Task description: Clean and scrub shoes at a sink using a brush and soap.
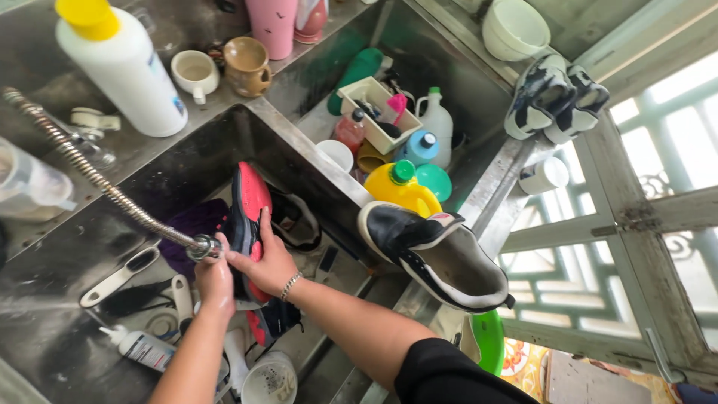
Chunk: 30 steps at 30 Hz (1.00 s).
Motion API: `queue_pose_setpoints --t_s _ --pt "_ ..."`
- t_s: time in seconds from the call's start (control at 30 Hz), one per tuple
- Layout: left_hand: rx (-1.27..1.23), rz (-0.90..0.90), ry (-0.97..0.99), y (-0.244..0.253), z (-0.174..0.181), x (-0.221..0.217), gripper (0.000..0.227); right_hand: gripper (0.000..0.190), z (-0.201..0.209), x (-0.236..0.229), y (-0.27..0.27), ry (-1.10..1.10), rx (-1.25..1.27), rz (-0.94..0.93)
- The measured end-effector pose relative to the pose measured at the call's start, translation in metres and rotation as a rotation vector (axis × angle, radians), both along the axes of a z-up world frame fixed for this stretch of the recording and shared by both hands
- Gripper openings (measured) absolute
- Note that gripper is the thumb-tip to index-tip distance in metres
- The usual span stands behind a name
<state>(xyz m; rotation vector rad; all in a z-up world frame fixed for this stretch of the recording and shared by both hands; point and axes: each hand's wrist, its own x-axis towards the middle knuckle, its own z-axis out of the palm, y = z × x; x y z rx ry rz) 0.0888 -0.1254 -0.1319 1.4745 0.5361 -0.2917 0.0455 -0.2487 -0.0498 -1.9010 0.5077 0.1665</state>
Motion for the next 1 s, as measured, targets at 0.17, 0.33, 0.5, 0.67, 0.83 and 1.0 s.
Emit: queue_pose_setpoints --t_s 0.17,0.33,0.5,0.67,0.83,1.0 --pt "-0.251 -0.112 -0.091 0.020 -0.014 0.001 0.017 0.120 -0.035 0.004 -0.006 -0.112 0.284 -0.161" --pt "-0.149 0.005 -0.041 0.012 0.007 0.002 0.015 0.124 -0.001 0.000 0.003 0.065 0.290 -0.076" --pt "-0.212 0.035 0.110 0.035 -0.062 0.000 0.030 0.113 -0.023 0.001 0.002 -0.082 0.247 -0.066" --pt "-0.194 -0.319 -0.062 0.018 0.026 -0.007 0.039 0.101 -0.068 0.007 -0.006 -0.100 0.525 -0.195" --pt "0.233 -0.329 -0.068 0.013 0.017 -0.008 0.039 0.092 -0.055 0.012 -0.001 -0.005 0.546 -0.201" --pt "-0.225 -0.114 -0.174 0.004 0.026 -0.013 0.025 0.091 -0.059 0.016 -0.007 -0.104 0.840 -0.213"
